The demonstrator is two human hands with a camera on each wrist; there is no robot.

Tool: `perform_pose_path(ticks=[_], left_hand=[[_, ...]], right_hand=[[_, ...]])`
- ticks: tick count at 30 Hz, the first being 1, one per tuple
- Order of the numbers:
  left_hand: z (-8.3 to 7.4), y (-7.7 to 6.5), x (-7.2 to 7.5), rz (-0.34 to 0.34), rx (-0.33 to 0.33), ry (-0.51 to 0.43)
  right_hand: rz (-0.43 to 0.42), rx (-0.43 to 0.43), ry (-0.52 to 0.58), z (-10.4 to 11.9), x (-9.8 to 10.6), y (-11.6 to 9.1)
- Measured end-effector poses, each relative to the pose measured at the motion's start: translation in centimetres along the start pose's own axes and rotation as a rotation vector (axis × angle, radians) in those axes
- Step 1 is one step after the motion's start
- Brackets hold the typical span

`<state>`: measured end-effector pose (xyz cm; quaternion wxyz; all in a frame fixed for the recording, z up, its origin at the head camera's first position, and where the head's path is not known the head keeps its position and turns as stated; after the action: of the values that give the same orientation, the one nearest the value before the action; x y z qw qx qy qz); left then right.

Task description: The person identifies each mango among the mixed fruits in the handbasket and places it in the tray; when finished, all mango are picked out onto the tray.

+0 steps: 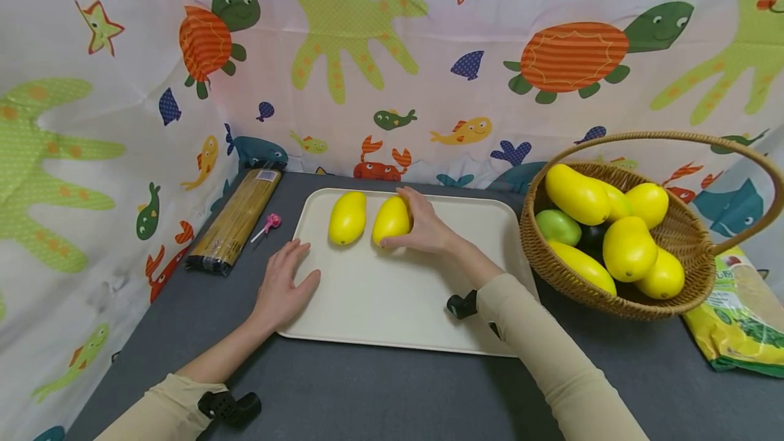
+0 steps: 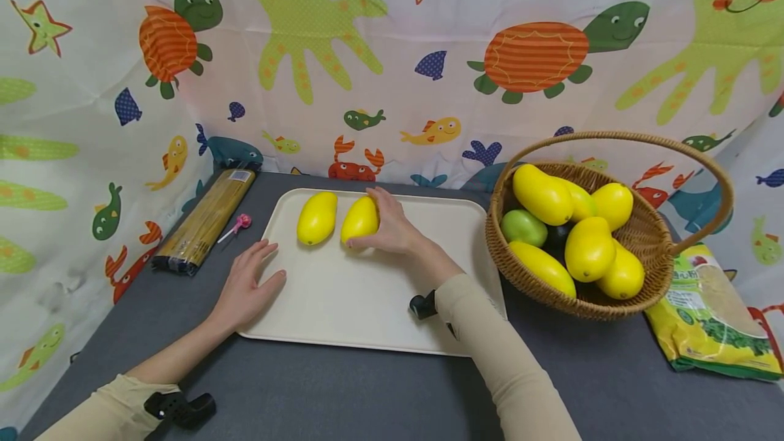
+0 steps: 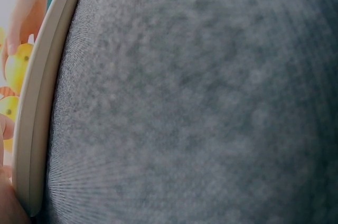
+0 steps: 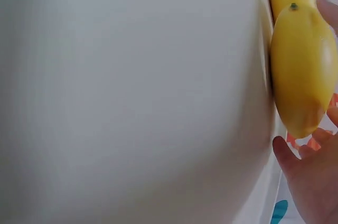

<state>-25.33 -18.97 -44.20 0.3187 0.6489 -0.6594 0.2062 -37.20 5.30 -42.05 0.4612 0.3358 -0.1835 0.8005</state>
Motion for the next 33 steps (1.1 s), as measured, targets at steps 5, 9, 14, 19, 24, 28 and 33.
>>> perform_pose_path(ticks=[5, 9, 14, 19, 24, 28, 33], left_hand=[[-0.2, 0.1, -0.1, -0.007, -0.016, 0.006], [-0.3, 0.0, -0.1, -0.019, -0.041, 0.012], [-0.2, -0.1, -0.1, -0.008, -0.038, 0.028], [0.0, 0.0, -0.1, 0.005, -0.028, 0.034], [0.1, -0.1, -0.2, 0.009, -0.029, 0.037], [-0.1, -0.1, -0.1, 0.003, -0.039, 0.038], [-0.4, 0.0, -0.2, 0.002, -0.045, 0.036]], right_hand=[[-0.055, -0.007, 0.027, 0.8, 1.7, -1.3], [-0.138, 0.023, 0.108, 2.1, 3.9, -3.1], [-0.207, 0.007, 0.182, 3.6, 6.9, -6.2], [-0.202, -0.039, 0.174, 4.7, 10.0, -9.4], [-0.195, -0.078, 0.062, 4.8, 13.5, -12.6], [-0.19, -0.134, -0.07, 4.2, 16.6, -14.8], [-0.183, -0.214, -0.199, 3.1, 20.3, -16.9]])
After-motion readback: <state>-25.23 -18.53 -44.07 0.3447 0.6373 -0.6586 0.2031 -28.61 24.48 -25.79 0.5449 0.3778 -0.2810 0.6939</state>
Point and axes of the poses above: each hand's wrist, its own y-axis towards the middle knuckle, its own x-axis out of the back of the hand, z = x × y, the point moved 9 cm from there along y, towards the middle knuckle, and after that the axes turned 3 degrees about z, right-handed, at the moved point
